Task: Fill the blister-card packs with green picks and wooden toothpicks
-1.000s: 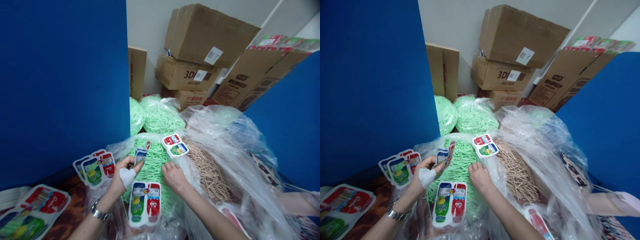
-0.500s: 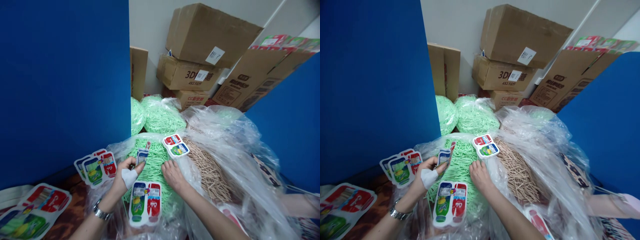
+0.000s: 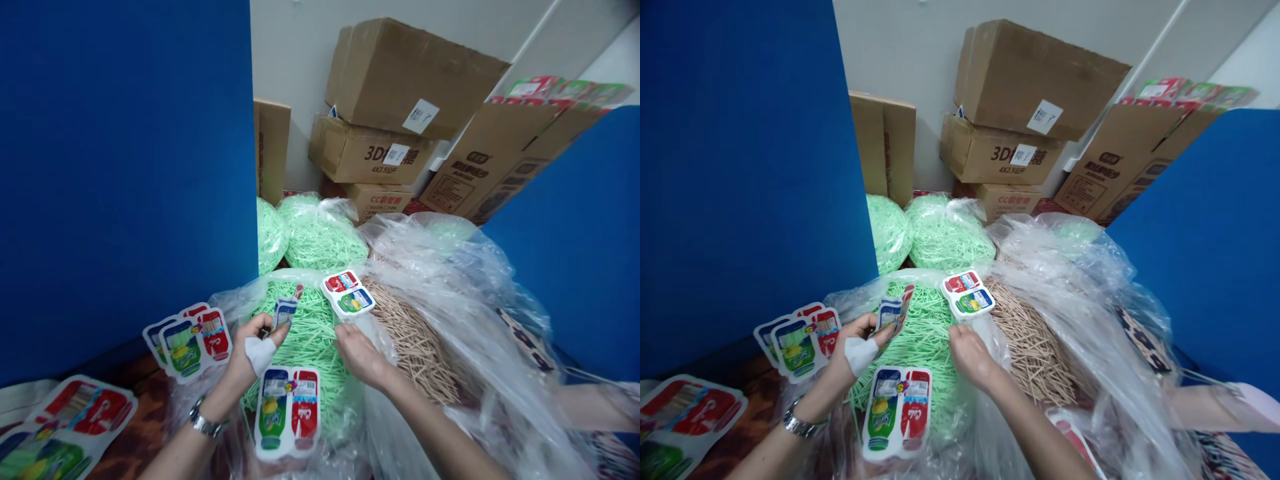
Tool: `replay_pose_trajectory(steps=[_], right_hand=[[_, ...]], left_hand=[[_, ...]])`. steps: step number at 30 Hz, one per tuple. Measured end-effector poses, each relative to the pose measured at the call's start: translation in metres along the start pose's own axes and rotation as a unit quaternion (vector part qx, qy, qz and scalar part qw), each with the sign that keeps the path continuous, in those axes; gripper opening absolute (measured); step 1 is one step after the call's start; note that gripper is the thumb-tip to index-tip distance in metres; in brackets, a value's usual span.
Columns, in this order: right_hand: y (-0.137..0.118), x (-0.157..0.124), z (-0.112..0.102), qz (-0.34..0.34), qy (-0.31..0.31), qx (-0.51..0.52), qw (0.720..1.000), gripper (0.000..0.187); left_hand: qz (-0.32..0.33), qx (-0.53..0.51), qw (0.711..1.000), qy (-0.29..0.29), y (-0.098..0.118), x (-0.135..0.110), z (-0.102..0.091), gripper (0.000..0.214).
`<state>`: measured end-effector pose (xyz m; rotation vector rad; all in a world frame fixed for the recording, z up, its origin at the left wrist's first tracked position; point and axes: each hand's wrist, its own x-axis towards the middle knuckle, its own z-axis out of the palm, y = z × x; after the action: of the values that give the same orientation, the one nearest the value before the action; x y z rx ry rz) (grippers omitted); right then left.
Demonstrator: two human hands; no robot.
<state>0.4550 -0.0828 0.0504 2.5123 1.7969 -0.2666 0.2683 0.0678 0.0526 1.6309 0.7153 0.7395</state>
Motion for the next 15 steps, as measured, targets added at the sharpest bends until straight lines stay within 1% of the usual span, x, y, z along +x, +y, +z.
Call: replay_pose_trajectory(steps=[3, 6, 8, 10, 12, 15], right_hand=[[-0.005, -0.001, -0.003, 0.009, 0.018, -0.030, 0.999, 0.016], [-0.009, -0.002, -0.005, 0.000, -0.006, -0.064, 0.998, 0.019], [-0.009, -0.003, -0.005, 0.002, -0.020, -0.066, 0.998, 0.020], [-0.008, -0.004, -0.003, 0.004, -0.020, -0.064, 0.998, 0.021], [-0.008, -0.004, 0.000, 0.010, -0.004, -0.031, 0.999, 0.020], [-0.006, -0.003, 0.004, 0.006, 0.022, 0.059, 0.998, 0.017]], left_hand=[[0.006, 0.018, 1.000, -0.001, -0.002, 0.001, 0.001, 0.031], [0.010, 0.029, 1.000, -0.001, -0.004, 0.001, 0.002, 0.030], [0.013, 0.033, 0.999, -0.001, -0.006, 0.000, 0.003, 0.029], [0.016, 0.035, 0.999, 0.000, -0.008, 0.000, 0.004, 0.029], [0.019, 0.035, 0.999, 0.002, -0.011, 0.000, 0.005, 0.029], [0.021, 0.030, 0.999, 0.001, -0.013, 0.001, 0.006, 0.029]])
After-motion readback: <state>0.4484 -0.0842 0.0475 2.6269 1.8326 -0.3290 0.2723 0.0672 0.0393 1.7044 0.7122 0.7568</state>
